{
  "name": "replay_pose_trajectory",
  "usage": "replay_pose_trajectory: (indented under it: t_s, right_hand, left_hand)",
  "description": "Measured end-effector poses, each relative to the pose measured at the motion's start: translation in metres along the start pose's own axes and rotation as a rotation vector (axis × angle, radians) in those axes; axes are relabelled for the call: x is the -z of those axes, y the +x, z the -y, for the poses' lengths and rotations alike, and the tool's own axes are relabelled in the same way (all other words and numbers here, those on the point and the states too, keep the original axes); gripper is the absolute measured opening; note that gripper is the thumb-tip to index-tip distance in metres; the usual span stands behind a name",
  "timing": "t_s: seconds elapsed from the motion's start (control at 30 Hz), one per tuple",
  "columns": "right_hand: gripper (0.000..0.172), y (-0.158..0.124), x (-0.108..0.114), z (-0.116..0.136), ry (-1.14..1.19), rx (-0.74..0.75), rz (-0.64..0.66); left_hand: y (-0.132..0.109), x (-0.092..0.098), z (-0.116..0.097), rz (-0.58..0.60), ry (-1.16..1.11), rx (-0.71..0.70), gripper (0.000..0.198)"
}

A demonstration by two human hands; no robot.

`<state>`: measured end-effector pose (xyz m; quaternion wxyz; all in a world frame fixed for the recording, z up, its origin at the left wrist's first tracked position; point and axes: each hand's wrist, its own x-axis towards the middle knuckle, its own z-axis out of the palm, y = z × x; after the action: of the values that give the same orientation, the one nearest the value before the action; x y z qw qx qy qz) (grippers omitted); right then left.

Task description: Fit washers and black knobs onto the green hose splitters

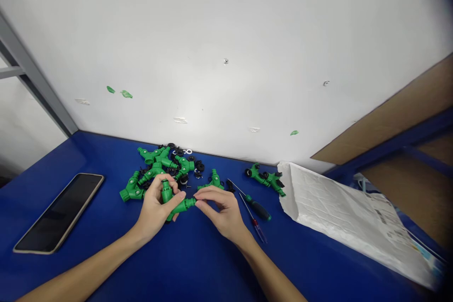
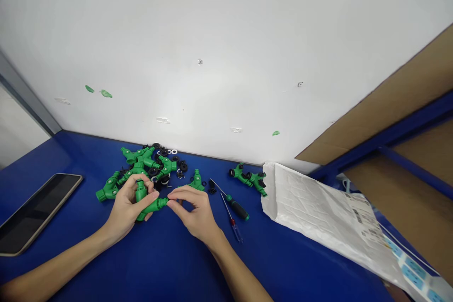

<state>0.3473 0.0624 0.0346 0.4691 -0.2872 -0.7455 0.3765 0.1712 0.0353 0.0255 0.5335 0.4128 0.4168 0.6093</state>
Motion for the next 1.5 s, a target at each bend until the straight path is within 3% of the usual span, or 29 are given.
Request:
replay_pose_trajectory:
  t_s: [0.3, 0.67, 0.9, 1.17, 1.37, 1.5]
  right_hand:
    - [0.023, -0.003, -0.007, -0.003, -0.133, 0.176, -0.012]
    - [0.041, -0.02, -0.031, -0.014, -0.374, 0.334, -0.225]
    - [0.018, -0.013, -0.033, -0.006, -0.044, 0.078, -0.294]
    - [0.006, -0.016, -0.036, -0.009, 0.336, -0.209, -0.284]
    - [0.02, -0.017, -0.044, -0.008, 0.621, -0.433, -0.353]
    - [0.029, -0.018, -0.044, -0.01, 0.633, -0.446, -0.316]
  left_hand:
    - [-0.002, -0.002, -0.003, -0.077, -0.025, 0.073, 0.034]
    - [-0.006, -0.01, -0.006, -0.216, -0.153, 0.141, 0.039]
    - [-0.006, -0.01, -0.007, -0.202, -0.169, 0.149, 0.039]
    - [-0.007, -0.009, -0.004, -0.192, -0.145, 0.138, 0.038]
    - [-0.007, -0.009, -0.004, -0.192, -0.119, 0.11, 0.038]
    - [-0.008, -0.008, -0.005, -0.177, -0.113, 0.112, 0.037]
